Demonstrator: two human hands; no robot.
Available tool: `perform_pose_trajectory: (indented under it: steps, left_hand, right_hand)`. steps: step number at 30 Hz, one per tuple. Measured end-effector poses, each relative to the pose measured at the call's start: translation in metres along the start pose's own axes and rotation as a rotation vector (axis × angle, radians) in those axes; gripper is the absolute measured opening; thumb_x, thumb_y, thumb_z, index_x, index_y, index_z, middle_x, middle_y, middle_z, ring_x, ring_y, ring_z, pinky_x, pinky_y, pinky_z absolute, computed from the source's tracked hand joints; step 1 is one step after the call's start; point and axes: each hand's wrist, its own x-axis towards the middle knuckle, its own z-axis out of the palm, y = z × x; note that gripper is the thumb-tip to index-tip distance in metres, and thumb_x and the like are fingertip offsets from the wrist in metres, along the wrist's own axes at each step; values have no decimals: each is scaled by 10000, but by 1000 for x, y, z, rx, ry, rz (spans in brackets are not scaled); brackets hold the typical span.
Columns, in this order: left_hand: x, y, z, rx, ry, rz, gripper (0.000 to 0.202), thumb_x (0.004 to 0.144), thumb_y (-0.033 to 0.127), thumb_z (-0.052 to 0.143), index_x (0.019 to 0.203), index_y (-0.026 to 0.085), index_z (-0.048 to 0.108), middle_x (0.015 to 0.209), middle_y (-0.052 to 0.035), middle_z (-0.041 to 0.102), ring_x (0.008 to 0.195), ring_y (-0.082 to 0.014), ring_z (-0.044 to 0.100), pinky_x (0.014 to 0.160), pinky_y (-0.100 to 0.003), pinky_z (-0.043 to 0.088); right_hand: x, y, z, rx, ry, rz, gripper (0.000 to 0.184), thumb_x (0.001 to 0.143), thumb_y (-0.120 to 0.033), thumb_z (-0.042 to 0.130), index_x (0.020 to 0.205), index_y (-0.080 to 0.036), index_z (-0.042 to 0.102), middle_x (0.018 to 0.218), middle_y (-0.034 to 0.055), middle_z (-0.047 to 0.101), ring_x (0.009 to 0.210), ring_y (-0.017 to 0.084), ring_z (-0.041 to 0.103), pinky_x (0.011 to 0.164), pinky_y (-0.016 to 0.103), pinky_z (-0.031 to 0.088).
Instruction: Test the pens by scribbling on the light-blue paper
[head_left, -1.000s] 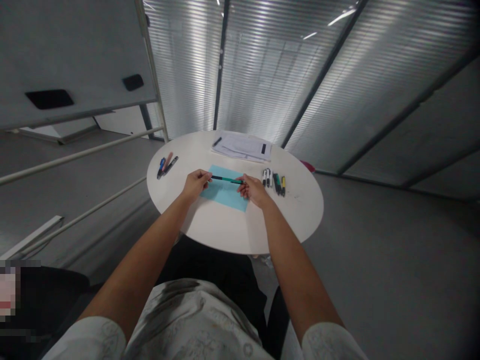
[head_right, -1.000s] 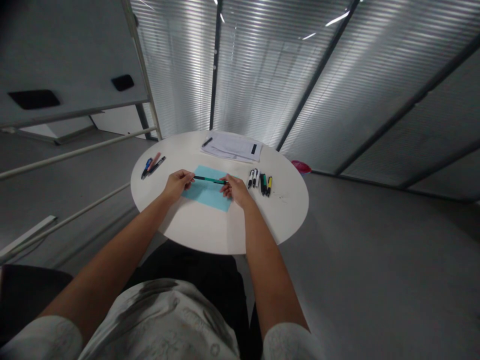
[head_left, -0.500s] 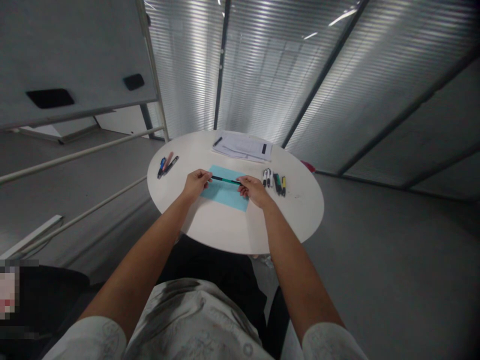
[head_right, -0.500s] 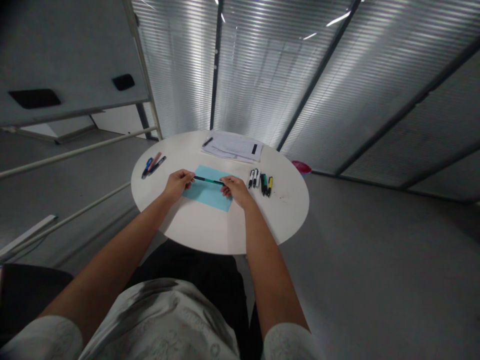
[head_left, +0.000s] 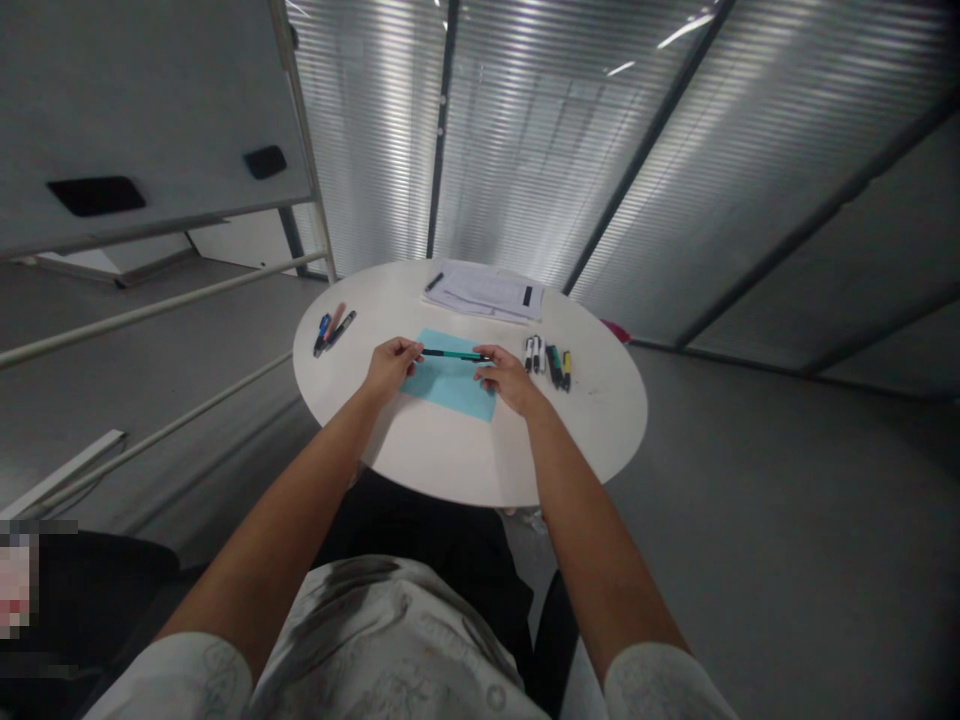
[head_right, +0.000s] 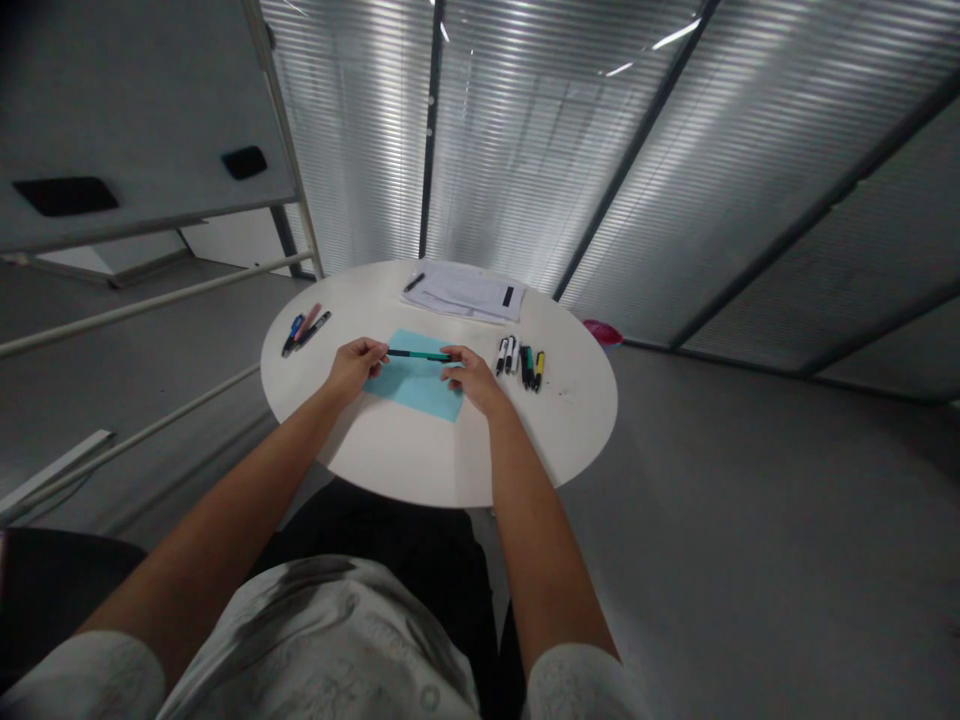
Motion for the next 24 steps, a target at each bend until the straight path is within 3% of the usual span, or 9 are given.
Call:
perform_pose_trajectory:
  steps: [3, 6, 11, 15, 18, 24]
  left_hand:
    - [-1, 1, 1, 0, -4, -3, 274, 704, 406, 720, 700, 155, 611, 612, -10, 619, 440, -69, 448, 436, -226, 308]
    - [-1, 1, 1, 2, -6, 0, 257, 711, 391, 712, 696, 154, 613, 606, -7, 613, 438, -69, 447, 430, -225, 306]
    - [0, 0, 0, 5, -11, 2, 257, 706, 392, 713, 707, 153, 620, 618, -3, 611, 438, -67, 455, 428, -223, 316]
    - [0, 0, 0, 13, -1, 1, 258, 715, 396, 703, 721, 151, 624, 631, -5, 615, 445, -68, 459, 429, -222, 322]
    - [0, 0, 0, 19, 2, 2, 259, 724, 402, 698, 741, 151, 635, 662, -14, 635, 453, -66, 459, 434, -220, 325]
    - [1, 0, 1, 28, 8, -15, 249, 721, 390, 701, 739, 151, 634, 670, -19, 638, 448, -67, 458, 434, -221, 313]
  right_hand:
    - [0, -2, 1, 28, 15, 76, 361, 747, -409, 718, 1021, -195, 621, 756, 2, 653, 554, 103, 615, 412, 186, 408]
    - [1, -1, 1, -27, 19, 103, 398, 812, -521, 641, 993, -168, 631, 640, 10, 646, 465, 90, 555, 388, 187, 368]
    - [2, 4, -1, -72, 12, -8, 431, 671, -401, 801, 1016, -192, 648, 689, -24, 649, 488, 79, 567, 401, 177, 369]
    - [3, 5, -2, -52, 14, 15, 410, 740, -484, 732, 1009, -182, 664, 797, 24, 694, 507, 79, 580, 388, 180, 365]
    - [3, 4, -1, -61, -16, 75, 462, 803, -565, 642, 1026, -161, 664, 688, 41, 694, 467, 89, 559, 380, 186, 359]
    - [1, 0, 2, -114, 12, 53, 428, 739, -517, 733, 983, -174, 664, 575, 2, 660, 440, 81, 526, 388, 177, 363]
